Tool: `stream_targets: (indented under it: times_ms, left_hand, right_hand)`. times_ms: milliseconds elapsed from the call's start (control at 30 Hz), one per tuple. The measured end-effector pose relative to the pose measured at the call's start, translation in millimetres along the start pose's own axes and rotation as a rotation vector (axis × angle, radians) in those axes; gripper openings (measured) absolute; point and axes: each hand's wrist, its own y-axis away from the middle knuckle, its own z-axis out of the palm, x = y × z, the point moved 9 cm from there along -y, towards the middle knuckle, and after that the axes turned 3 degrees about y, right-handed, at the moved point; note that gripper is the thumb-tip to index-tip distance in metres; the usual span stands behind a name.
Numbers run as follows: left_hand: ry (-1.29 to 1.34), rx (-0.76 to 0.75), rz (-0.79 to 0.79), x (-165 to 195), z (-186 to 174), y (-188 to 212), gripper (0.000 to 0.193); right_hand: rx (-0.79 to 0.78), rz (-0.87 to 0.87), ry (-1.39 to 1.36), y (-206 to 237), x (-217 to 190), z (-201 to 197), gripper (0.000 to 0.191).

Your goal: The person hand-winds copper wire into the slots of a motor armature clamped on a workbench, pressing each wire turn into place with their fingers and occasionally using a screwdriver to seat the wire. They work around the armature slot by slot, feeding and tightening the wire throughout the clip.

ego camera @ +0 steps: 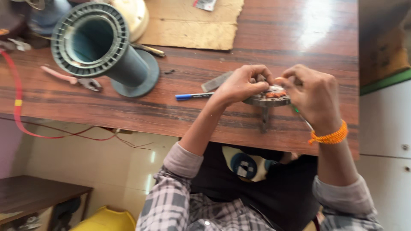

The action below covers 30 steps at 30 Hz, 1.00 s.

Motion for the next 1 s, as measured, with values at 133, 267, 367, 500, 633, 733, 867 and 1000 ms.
stream_targets:
  times_ms: [133, 267, 367, 500, 633, 733, 867, 1000]
  left_hand:
    - [0.151, -0.135, 0.147, 4, -3, 5, 0.015]
    - [0.125, -0.17, 0.178, 2, 4, 12, 0.015]
    - [0.01, -0.118, 0.267, 14, 4, 14, 0.014]
    - [-0.101, -0.088, 0.37, 30, 3, 16, 0.011]
    - [-0.085, -0.119, 0.381, 29, 1, 16, 0.013]
    - [-0.132, -0.106, 0.379, 24, -2, 12, 0.014]
    - [-0.195, -0.11, 0.45, 28, -4, 11, 0.012]
    - [-0.249, -0.14, 0.431, 27, -3, 13, 0.011]
  right_hand:
    - [0.213, -0.25, 0.122, 13, -33, -41, 0.081]
    - [0.223, -0.345, 0.006, 47, -44, -72, 0.09]
    - [0.119, -0.267, 0.025, 37, -44, -68, 0.06]
    - [-0.028, -0.044, -0.148, 16, -39, -39, 0.043]
    - [-0.083, 0.083, -0.302, 13, -23, -19, 0.039]
    - [-0.137, 0.138, -0.316, 9, -3, -4, 0.03]
    - [-0.171, 0.066, -0.261, 11, 4, 0, 0.01]
    - [-0.162, 0.033, -0.206, 21, -6, -6, 0.007]
